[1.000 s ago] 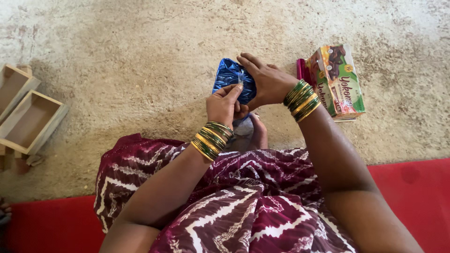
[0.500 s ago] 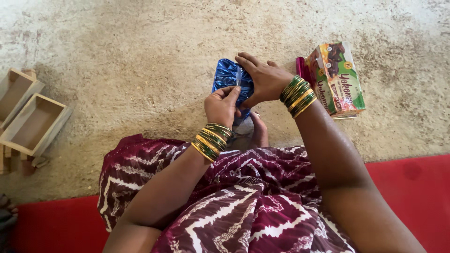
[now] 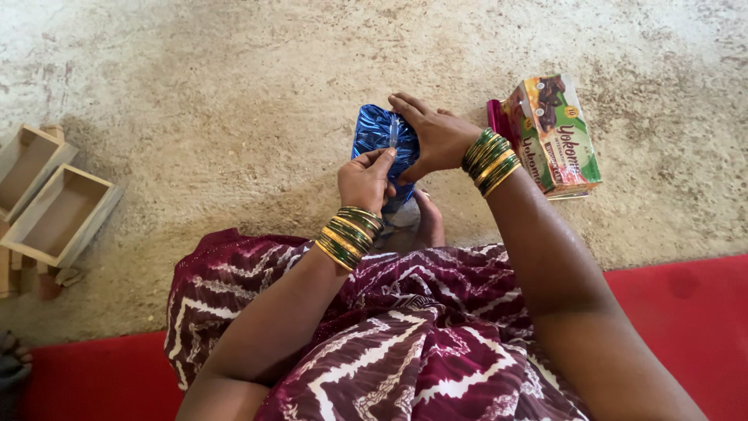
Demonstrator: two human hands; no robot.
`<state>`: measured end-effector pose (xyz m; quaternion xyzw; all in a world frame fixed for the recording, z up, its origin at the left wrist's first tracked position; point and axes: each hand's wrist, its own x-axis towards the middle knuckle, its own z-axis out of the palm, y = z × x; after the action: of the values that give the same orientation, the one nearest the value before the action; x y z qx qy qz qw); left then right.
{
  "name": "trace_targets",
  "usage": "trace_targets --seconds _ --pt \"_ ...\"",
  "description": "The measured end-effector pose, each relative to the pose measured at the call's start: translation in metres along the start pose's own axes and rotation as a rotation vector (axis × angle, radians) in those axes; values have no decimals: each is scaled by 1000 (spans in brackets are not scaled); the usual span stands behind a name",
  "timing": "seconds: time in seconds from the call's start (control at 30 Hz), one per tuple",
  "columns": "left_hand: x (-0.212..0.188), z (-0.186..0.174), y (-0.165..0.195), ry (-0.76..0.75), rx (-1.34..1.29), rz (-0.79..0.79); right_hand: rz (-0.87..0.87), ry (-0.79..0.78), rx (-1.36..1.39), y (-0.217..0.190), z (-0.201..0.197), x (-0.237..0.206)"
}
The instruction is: The person wraps a small rectangular item in blue foil paper while sitting on the floor. They fold the paper edges, apply clear adhesive tape to seal the seams, and use scissors to trim excess tape. The wrapped item is held and adjusted throughout the process.
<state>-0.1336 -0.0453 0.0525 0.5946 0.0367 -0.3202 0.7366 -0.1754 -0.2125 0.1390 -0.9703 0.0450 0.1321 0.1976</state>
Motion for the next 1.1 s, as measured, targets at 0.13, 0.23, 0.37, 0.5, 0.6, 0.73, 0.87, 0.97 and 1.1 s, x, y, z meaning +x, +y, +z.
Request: trace_targets --seconds 0.13,0.23,0.37,0.5,0.6,0.73,0.87,0.97,1.1 --pt "-1 -1 1 -3 16 -3 -12 2 8 1 0 2" --pt "0 -2 4 -10 -20 -59 -29 14 2 -1 -1 3" --pt "3 -6 15 -40 -134 -257 40 -29 11 -5 -2 1" --pt "6 -5 23 -42 -141 -298 16 1 42 -7 -4 1" --pt "3 -5 23 -42 -123 -317 33 -27 49 -4 -3 1" --pt "-9 -4 14 43 68 -112 -8 2 68 0 0 1" --pt "-25 0 15 71 164 52 7 -17 47 -1 2 4" --pt "-43 1 24 59 255 248 43 -28 22 -2 2 3" --pt "-59 -11 47 77 692 870 -23 20 52 -1 3 1"
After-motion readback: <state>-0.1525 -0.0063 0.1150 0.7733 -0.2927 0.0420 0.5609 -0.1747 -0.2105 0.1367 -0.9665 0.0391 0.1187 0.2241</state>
